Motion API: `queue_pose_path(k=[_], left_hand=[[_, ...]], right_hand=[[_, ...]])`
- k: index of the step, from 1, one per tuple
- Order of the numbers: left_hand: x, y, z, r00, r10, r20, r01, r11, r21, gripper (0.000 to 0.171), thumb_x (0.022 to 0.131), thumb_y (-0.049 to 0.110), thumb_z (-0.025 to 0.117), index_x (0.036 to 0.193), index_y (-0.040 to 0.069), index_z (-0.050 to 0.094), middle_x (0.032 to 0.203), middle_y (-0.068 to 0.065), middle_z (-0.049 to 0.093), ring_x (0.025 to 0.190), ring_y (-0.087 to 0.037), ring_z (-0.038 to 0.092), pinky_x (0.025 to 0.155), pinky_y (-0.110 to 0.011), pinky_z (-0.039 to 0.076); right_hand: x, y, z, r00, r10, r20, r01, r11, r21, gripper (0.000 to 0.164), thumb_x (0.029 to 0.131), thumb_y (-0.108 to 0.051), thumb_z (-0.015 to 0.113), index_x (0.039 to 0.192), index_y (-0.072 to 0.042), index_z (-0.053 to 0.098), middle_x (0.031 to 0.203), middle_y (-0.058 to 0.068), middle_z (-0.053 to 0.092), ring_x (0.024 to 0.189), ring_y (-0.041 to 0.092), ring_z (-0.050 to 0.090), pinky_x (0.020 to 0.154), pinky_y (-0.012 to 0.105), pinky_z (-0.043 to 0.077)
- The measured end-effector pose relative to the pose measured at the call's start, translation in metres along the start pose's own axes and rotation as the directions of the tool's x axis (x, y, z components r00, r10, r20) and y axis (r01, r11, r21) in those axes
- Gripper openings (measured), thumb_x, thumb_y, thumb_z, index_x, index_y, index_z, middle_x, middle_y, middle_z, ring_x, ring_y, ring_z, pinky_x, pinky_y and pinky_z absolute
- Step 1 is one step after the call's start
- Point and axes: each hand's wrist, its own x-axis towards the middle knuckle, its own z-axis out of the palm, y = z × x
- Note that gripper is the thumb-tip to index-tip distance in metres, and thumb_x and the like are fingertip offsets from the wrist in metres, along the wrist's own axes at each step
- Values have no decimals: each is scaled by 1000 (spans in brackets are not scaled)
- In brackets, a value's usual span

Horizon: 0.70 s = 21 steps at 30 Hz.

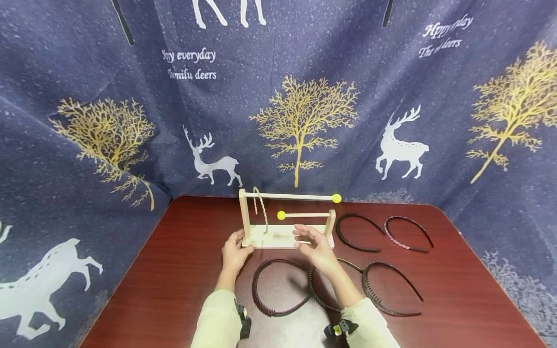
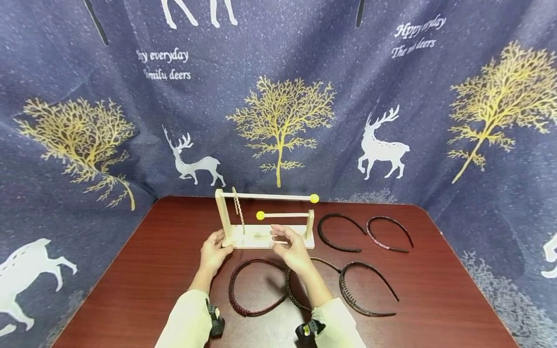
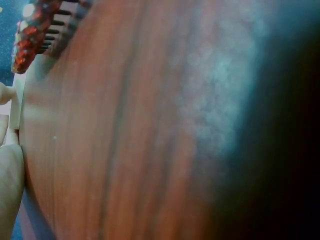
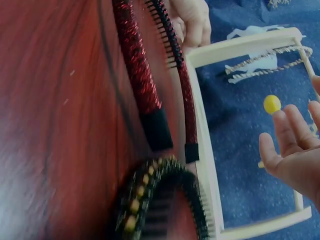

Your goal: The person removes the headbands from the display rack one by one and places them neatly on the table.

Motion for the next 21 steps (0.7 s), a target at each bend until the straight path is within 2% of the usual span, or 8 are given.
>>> queue_pose_path(k=[5,13,17,21], left_hand=[[1,2,-1,1000,-11,-1,11,1000,-15,60,65,-17,65,123,-7,53,120,-26,55,119,-36,46,97,-35,41],[2,7,-3,1000,-8,-6,8,1000,-8,60,64,-15,64,122,-6,53,119,-25,55,119,-35,47,98,-34,41],[2,4,-1,1000,-5,-8,5,1000,-20,60,64,-16,64,122,-6,54,119,-25,55,118,-34,47,98,-33,41],[1,0,0,1000,-11,-1,11,1000,-23,61,64,-15,64,123,-5,53,121,-26,55,118,-35,47,96,-34,42]], right_hand=[[11,-9,14,1000,-12,2,12,1000,20,43,83,11,57,126,11,47,116,27,56,108,47,49,84,32,51],[35,-15,39,994,-55,95,46,994,97,46,84,15,52,129,14,40,125,34,46,114,51,43,94,40,46],[41,-19,47,990,-67,128,59,996,63,47,85,14,51,130,13,39,124,32,49,113,47,47,93,37,46],[42,-20,51,987,-67,146,62,997,35,42,87,13,50,128,12,42,114,33,55,108,46,51,88,31,48]])
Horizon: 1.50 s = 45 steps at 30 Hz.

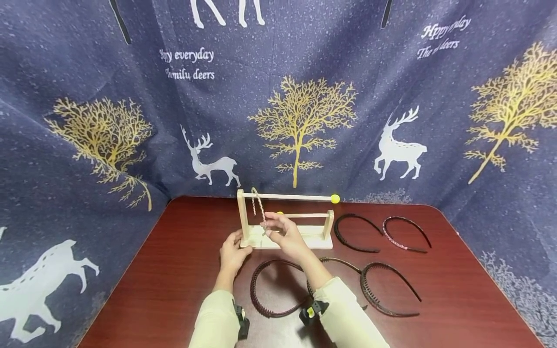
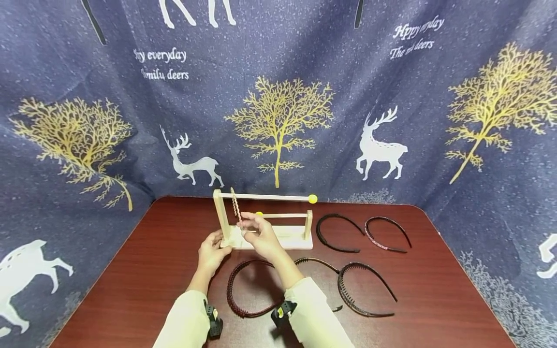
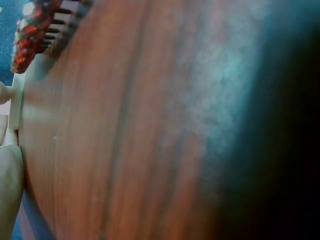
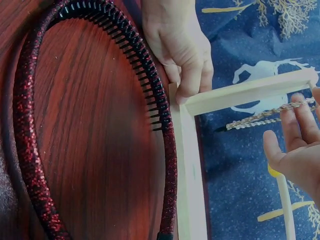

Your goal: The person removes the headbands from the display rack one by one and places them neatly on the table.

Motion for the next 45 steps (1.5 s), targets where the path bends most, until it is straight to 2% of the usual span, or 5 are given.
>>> queue_pose_path(k=[7,10,22,30,45], left_hand=[[-8,14,-2,1000,-5,13,5,1000,-19,58,66,-18,62,122,-10,51,120,-30,53,119,-39,45,99,-39,39],[-3,1,-1,1000,-5,-1,5,1000,-8,59,65,-18,62,122,-7,52,121,-27,54,119,-36,46,98,-36,40],[-1,1,0,1000,3,-12,-3,1000,-4,58,64,-17,64,121,-6,54,118,-25,56,118,-34,48,99,-34,40],[0,0,1,1000,2,-3,-2,1000,-23,60,64,-18,64,122,-6,53,119,-25,55,119,-34,47,99,-32,40],[-1,3,0,1000,-11,-6,11,1000,-12,60,64,-18,63,122,-5,54,119,-25,55,119,-34,46,97,-33,41]], right_hand=[[3,3,0,1000,-8,-22,7,1000,-16,27,87,14,50,113,13,52,97,34,58,100,47,56,70,22,48],[5,1,-1,1000,1,-27,-1,1000,-21,24,87,14,50,110,14,52,93,33,58,98,45,57,66,22,48],[12,-11,-9,989,-94,-114,100,994,50,23,85,17,51,108,16,52,92,38,54,97,54,53,82,30,52],[6,7,-25,965,-95,-246,120,989,89,22,85,10,57,107,9,57,86,14,62,87,25,63,81,36,53],[-14,-6,-69,917,-141,-373,222,957,185,29,84,14,54,110,20,43,91,4,63,89,16,64,85,35,52]])
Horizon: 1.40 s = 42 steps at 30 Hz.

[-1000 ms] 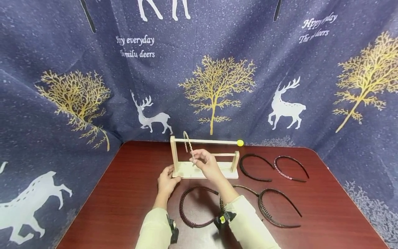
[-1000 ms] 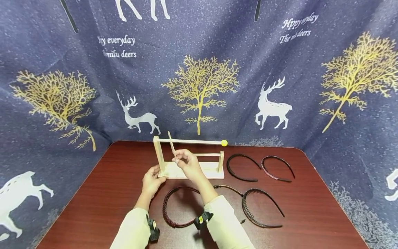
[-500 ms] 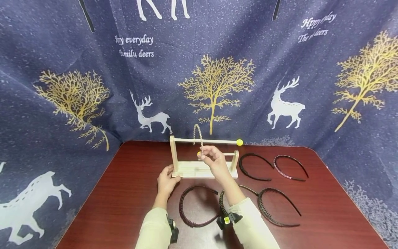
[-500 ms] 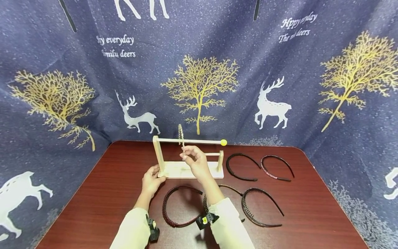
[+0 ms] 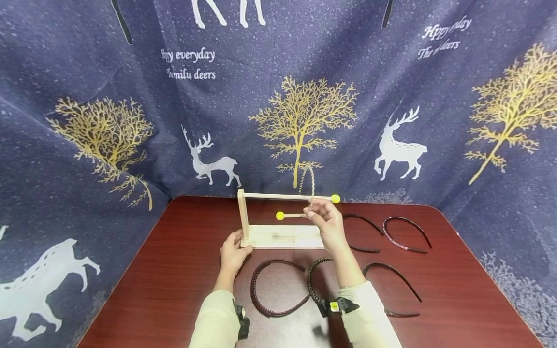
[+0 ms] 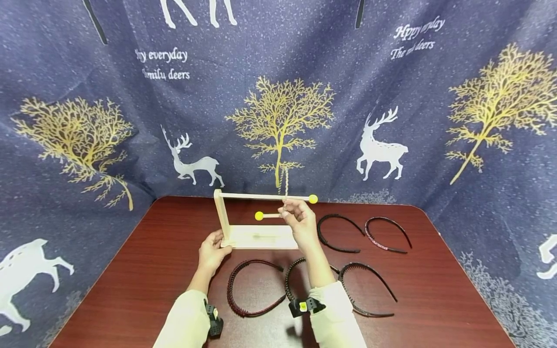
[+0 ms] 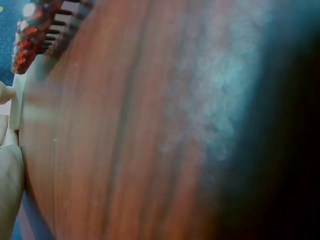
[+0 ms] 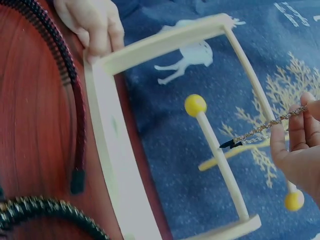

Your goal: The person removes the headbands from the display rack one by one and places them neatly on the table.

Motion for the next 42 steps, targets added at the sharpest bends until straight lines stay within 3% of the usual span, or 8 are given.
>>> queue_pose_path(k=[7,10,14,27,31,37,42], left_hand=[[2,-2,-1,1000,0,2,0,1000,-5,60,64,-18,62,122,-6,53,119,-25,55,118,-35,47,96,-34,42],[2,-3,-1,1000,-7,3,7,1000,5,60,64,-16,63,122,-6,53,120,-25,55,119,-35,47,96,-34,42],[2,-5,-1,1000,-7,5,7,1000,19,59,65,-16,62,122,-6,53,120,-26,54,119,-36,46,95,-36,42],[0,-1,-1,1000,-4,1,4,1000,20,60,64,-15,64,122,-4,54,120,-23,55,119,-34,46,96,-33,42],[1,-3,-1,1000,4,-2,-4,1000,16,60,63,-15,64,122,-5,54,120,-23,55,119,-35,47,96,-33,42],[1,-2,-2,1000,-7,6,7,1000,14,60,64,-17,63,123,-6,53,121,-24,55,119,-34,47,98,-33,40],[-4,12,-4,1000,-1,29,1,1000,-22,60,64,-18,62,123,-10,51,121,-30,52,120,-39,44,98,-38,40]], right_hand=[[-2,-5,-14,1000,-16,-19,17,999,41,30,84,17,53,111,21,41,95,4,63,88,17,63,83,35,53],[-5,-8,-19,999,-24,-23,26,998,64,24,83,18,52,107,13,51,98,5,61,88,18,63,82,34,53],[-8,-12,-26,999,-39,-30,41,997,66,30,82,20,51,103,0,59,99,5,61,87,17,64,81,33,54],[-12,-23,-46,996,-63,-64,64,998,20,27,82,22,50,109,21,45,90,6,64,88,18,64,82,27,53],[-14,-26,-53,993,-95,-72,95,995,-3,26,82,22,50,108,19,48,94,5,64,88,16,63,82,27,52],[-18,-30,-61,989,-121,-88,121,993,2,33,81,23,48,104,3,61,102,5,64,88,16,63,79,24,52],[-23,-36,-69,986,-144,-89,147,989,31,36,82,24,47,104,1,62,104,6,63,89,17,63,83,27,52]])
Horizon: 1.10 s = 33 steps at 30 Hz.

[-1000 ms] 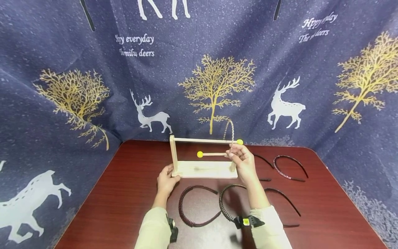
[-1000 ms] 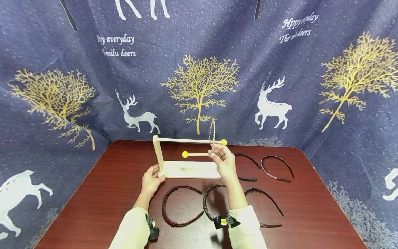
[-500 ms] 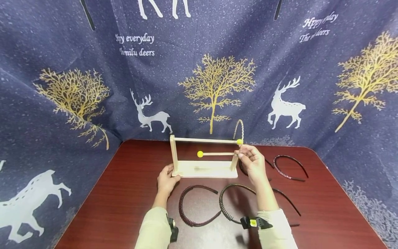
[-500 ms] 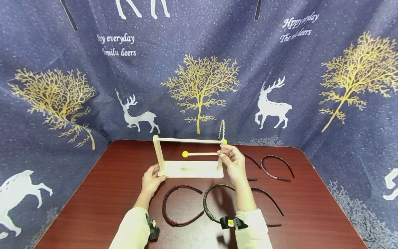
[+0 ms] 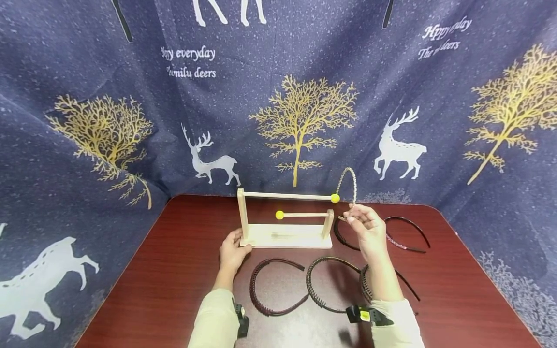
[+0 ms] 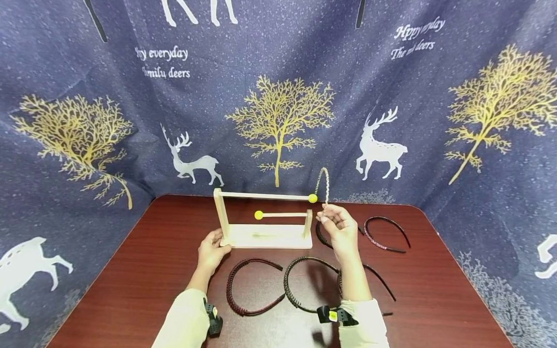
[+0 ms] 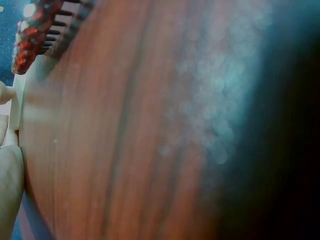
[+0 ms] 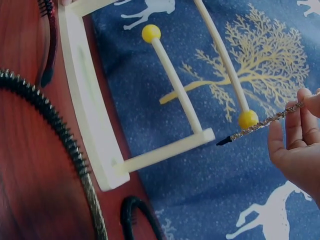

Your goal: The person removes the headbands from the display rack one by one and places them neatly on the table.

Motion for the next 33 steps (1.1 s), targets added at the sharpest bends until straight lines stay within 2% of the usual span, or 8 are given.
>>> queue_pose_path(k=[5,13,18,21,23,28,30,33], left_hand=[[-6,15,0,1000,20,12,-20,1000,1,59,63,-19,61,121,-14,50,119,-33,51,118,-43,44,97,-43,40],[6,-11,3,1000,7,-14,-6,1000,30,59,65,-17,63,122,-7,53,120,-26,55,119,-35,46,98,-34,40],[7,-16,2,1000,19,-23,-18,999,31,60,64,-17,64,122,-6,53,118,-25,55,119,-35,47,98,-34,40],[8,-17,1,1000,15,-25,-14,999,30,60,64,-16,64,122,-5,54,118,-24,56,118,-34,47,98,-33,40],[7,-17,1,1000,15,-24,-14,999,34,60,64,-16,63,122,-6,54,119,-25,56,118,-35,47,98,-34,40],[7,-16,2,1000,15,-26,-14,999,45,60,64,-16,63,123,-6,53,118,-25,56,118,-35,47,98,-35,41],[6,-16,3,1000,13,-24,-11,998,55,60,64,-16,63,123,-5,53,118,-25,56,118,-35,47,98,-36,41],[6,-15,3,1000,13,-20,-12,998,64,60,65,-16,63,123,-6,53,119,-26,55,118,-36,47,98,-37,41]], right_hand=[[-7,-4,-14,1000,-9,13,9,1000,25,36,82,26,45,106,4,61,104,8,63,90,17,63,85,28,51],[-23,-13,-35,999,-22,31,20,997,74,36,81,29,40,106,11,59,106,12,63,92,20,63,87,32,51],[-33,-16,-47,1000,-4,17,3,998,64,38,81,31,38,104,11,60,105,10,64,92,20,64,88,36,49],[-39,-16,-57,1000,-5,13,4,998,69,33,82,28,42,106,13,59,103,11,65,92,20,63,88,36,49],[-43,-11,-71,1000,-12,12,11,995,98,28,82,23,49,109,18,55,102,15,65,93,22,63,87,37,50],[-54,28,-135,1000,-28,-8,28,1000,11,36,82,17,58,117,18,51,103,23,64,96,27,63,84,39,51],[-59,29,-146,1000,-13,-8,13,1000,10,34,83,18,56,117,14,55,104,23,64,98,27,62,85,37,51],[-67,30,-158,998,29,-55,-33,998,-60,34,83,16,58,117,12,57,104,22,64,98,25,63,85,31,52]])
